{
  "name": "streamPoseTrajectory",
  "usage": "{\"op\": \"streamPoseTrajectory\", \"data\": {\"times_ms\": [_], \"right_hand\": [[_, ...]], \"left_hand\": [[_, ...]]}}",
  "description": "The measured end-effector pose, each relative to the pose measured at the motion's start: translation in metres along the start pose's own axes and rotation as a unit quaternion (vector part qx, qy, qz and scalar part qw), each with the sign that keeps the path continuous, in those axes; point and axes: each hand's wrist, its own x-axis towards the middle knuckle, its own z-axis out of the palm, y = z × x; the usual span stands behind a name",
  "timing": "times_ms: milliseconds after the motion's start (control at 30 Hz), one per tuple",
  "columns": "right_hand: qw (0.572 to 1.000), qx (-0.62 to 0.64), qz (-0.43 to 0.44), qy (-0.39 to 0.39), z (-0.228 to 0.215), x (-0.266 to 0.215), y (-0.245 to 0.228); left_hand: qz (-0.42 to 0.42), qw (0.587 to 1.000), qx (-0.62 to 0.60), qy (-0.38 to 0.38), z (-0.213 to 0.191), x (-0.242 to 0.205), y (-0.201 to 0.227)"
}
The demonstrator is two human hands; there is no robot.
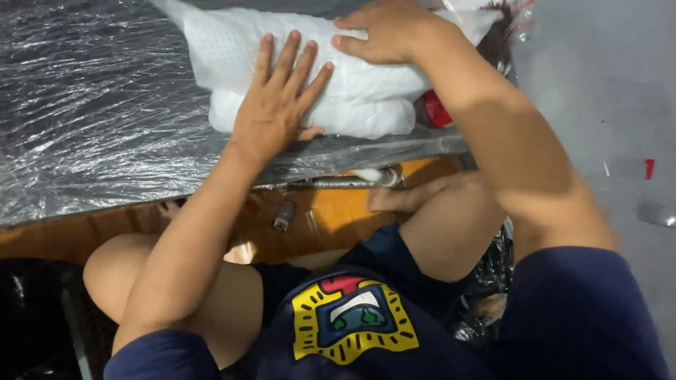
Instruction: Wrapping a soft item in plastic film, sealing it with tape, and placing it into a black shipping bag.
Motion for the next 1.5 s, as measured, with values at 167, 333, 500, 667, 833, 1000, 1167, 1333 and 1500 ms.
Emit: {"op": "streamPoseTrajectory", "data": {"times_ms": [167, 333, 500, 667, 833, 1000, 1167, 1333, 1500], "right_hand": [[0.997, 0.004, 0.078, 0.014, -0.003, -0.001, -0.001], [0.993, 0.035, 0.102, 0.057, 0.005, 0.005, 0.016], [0.991, 0.026, 0.128, 0.029, 0.001, 0.007, 0.005], [0.986, 0.051, 0.157, 0.035, -0.002, -0.002, 0.013], [0.924, 0.291, 0.226, -0.1, 0.021, -0.027, 0.027], [0.898, 0.339, 0.273, -0.06, 0.025, -0.031, 0.016], [0.911, 0.293, 0.281, -0.076, 0.002, -0.047, 0.003], [0.936, 0.273, 0.219, 0.031, 0.046, -0.029, -0.01], [0.926, 0.263, 0.247, 0.107, 0.067, -0.04, 0.031]], "left_hand": [[-0.1, 0.994, -0.031, -0.023, -0.004, -0.006, 0.002], [-0.261, 0.939, 0.129, 0.182, 0.043, -0.025, 0.015], [-0.376, 0.86, -0.319, 0.133, 0.072, -0.03, 0.026], [-0.319, 0.844, -0.386, 0.193, 0.054, -0.016, 0.025], [-0.351, 0.837, -0.33, 0.258, 0.022, -0.008, 0.032], [-0.385, 0.829, -0.323, 0.248, 0.034, 0.003, 0.026], [-0.54, 0.704, -0.445, 0.125, 0.057, 0.014, 0.011], [-0.555, 0.575, -0.583, 0.147, 0.04, 0.031, 0.031], [-0.52, 0.636, -0.559, 0.117, 0.031, 0.038, 0.035]]}}
